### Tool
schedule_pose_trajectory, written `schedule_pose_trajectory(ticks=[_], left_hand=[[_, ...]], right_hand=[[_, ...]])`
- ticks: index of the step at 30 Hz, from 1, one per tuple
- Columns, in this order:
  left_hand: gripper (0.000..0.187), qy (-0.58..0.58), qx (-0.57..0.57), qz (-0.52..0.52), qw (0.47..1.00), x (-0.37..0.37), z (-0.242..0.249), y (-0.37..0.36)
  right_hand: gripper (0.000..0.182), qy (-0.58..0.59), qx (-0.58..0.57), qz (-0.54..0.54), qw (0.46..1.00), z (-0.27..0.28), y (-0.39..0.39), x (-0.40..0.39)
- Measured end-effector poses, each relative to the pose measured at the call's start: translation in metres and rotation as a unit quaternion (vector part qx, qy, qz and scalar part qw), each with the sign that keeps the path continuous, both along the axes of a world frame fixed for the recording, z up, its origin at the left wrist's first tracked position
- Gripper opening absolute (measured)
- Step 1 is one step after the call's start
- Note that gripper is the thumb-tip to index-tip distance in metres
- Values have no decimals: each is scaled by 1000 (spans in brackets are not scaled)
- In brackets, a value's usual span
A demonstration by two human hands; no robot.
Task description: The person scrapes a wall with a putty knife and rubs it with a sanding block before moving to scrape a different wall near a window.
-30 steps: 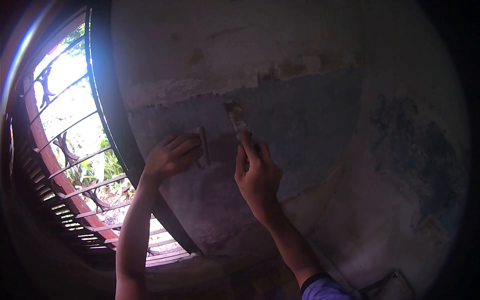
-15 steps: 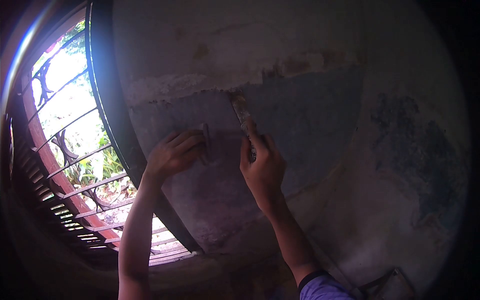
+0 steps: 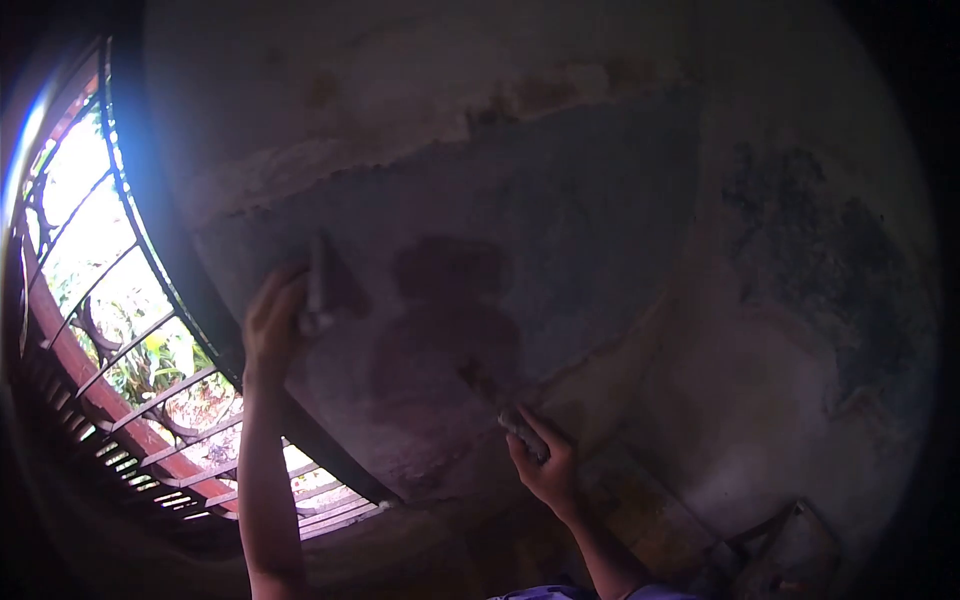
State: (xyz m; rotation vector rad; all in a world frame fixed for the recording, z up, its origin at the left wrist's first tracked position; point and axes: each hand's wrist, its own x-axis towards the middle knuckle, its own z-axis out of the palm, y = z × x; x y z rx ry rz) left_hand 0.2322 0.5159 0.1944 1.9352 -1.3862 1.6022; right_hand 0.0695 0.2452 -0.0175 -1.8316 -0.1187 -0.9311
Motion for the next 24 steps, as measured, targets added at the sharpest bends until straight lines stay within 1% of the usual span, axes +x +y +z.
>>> schedule_pose_trajectory(ticks=[2, 4, 6, 7, 10, 11, 14, 15, 17, 19, 20, 21, 22, 23, 24], left_hand=[[32, 31, -70, 19, 997, 2, -9, 2], [27, -50, -96, 35, 994, 19, -18, 9], [25, -36, -181, 136, 973, 28, -33, 22], [19, -63, -201, 115, 971, 30, -27, 21], [18, -94, -216, 152, 960, 16, -19, 9], [20, -122, -237, 131, 955, 18, -17, 4], [19, 30, -317, 167, 933, 10, -15, -3], [19, 72, -351, 110, 927, 6, -15, -3], [19, 152, -415, -6, 897, -4, -17, -4], [20, 129, -380, 24, 916, -25, -40, -8], [22, 160, -370, 79, 912, -40, -60, -4], [23, 190, -361, 130, 904, -55, -83, -1], [20, 181, -340, 115, 916, -70, -107, -3], [16, 242, -311, 254, 883, -89, -135, 8], [14, 200, -248, 289, 903, -104, -161, 12]], right_hand=[[42, 65, 54, 7, 996, -38, -13, -12], [43, 132, 112, 12, 985, -75, -29, -27], [43, 167, 165, -6, 972, -117, -43, -39], [43, 184, 190, -14, 964, -132, -49, -45], [42, 222, 196, -38, 954, -155, -67, -60], [43, 237, 207, -24, 949, -163, -73, -62], [42, 238, 173, -42, 955, -175, -87, -58], [42, 242, 178, -25, 954, -172, -90, -57], [43, 247, 185, 9, 951, -159, -102, -50], [42, 258, 158, 23, 953, -150, -116, -42], [42, 266, 145, 29, 953, -148, -122, -40], [41, 264, 184, 37, 946, -152, -129, -34], [41, 261, 222, 44, 938, -163, -135, -27], [41, 262, 261, 51, 928, -174, -139, -24], [40, 257, 260, 44, 930, -183, -147, -21]])
